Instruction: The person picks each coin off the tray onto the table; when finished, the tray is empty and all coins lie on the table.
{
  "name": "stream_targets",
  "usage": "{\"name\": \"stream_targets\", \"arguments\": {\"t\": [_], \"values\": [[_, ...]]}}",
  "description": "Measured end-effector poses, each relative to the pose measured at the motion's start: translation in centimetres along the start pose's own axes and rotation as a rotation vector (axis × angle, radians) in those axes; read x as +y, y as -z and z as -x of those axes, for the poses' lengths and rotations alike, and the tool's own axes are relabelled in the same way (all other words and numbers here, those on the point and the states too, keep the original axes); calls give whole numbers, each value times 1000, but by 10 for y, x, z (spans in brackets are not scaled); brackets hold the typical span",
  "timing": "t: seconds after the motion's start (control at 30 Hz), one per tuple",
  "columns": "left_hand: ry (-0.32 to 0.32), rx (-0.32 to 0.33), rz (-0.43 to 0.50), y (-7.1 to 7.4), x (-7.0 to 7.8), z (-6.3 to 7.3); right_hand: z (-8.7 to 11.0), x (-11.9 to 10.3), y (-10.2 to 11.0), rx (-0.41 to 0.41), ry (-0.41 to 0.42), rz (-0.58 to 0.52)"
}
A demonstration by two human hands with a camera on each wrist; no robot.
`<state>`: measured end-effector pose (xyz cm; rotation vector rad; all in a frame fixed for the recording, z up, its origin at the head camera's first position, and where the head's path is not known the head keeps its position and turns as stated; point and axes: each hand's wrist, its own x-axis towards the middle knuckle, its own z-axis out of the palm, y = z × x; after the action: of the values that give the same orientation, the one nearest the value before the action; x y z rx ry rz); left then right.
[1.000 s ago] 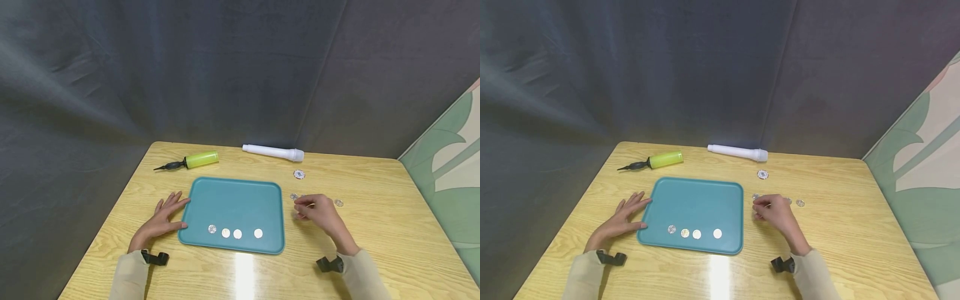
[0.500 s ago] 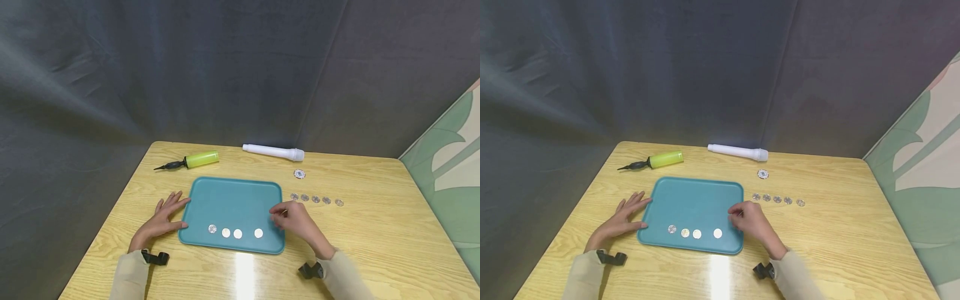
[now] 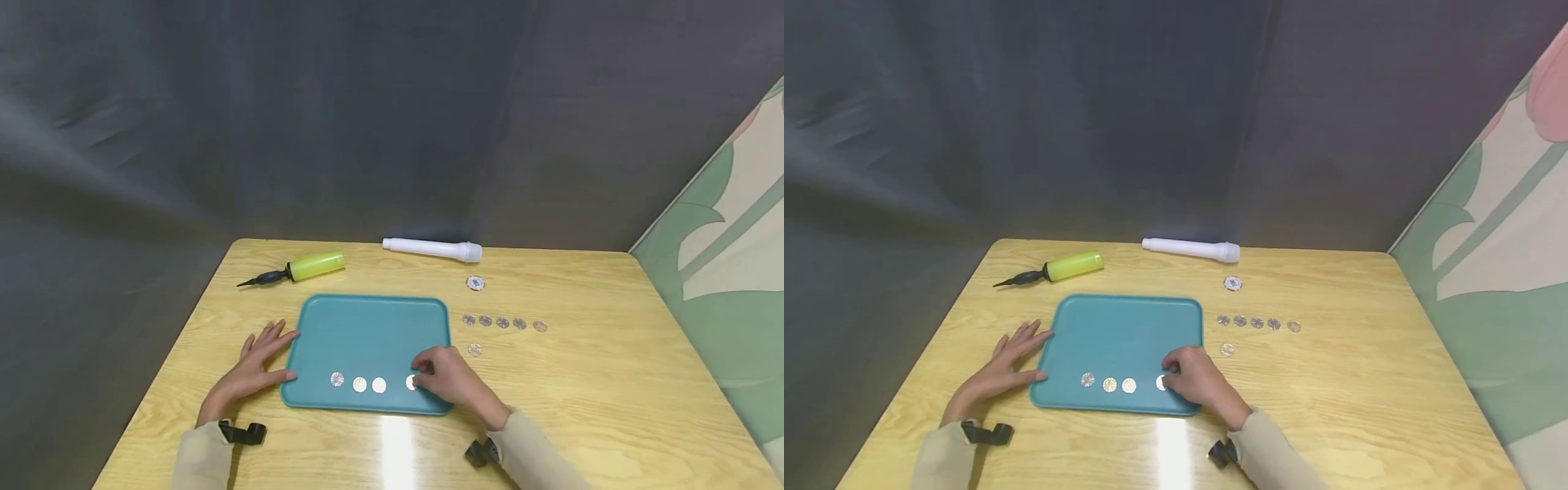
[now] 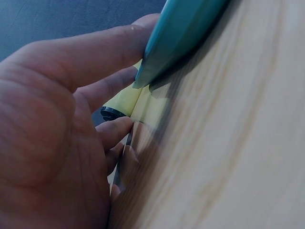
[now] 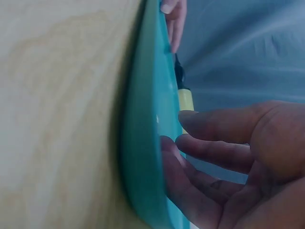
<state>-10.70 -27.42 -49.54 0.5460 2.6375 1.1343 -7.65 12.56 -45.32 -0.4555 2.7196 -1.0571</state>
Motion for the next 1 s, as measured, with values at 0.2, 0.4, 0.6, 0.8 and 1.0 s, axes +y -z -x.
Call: {"name": "stream_targets", "arguments": {"t": [0.2, 0.4, 0.6, 0.8, 1.0], "values": [[-4, 17, 12, 4, -2, 9, -3, -7, -9, -13, 27, 39], [-19, 11, 24, 3, 1, 6, 0, -10, -11, -3, 22, 85], [-22, 3, 12, 1, 1, 1, 3, -11, -14, 21, 10, 122], [-11, 2, 18, 0, 2, -1, 6, -10, -19, 75, 45, 183], [2, 0, 16, 0, 2, 0, 6, -12, -20, 95, 69, 191]]}}
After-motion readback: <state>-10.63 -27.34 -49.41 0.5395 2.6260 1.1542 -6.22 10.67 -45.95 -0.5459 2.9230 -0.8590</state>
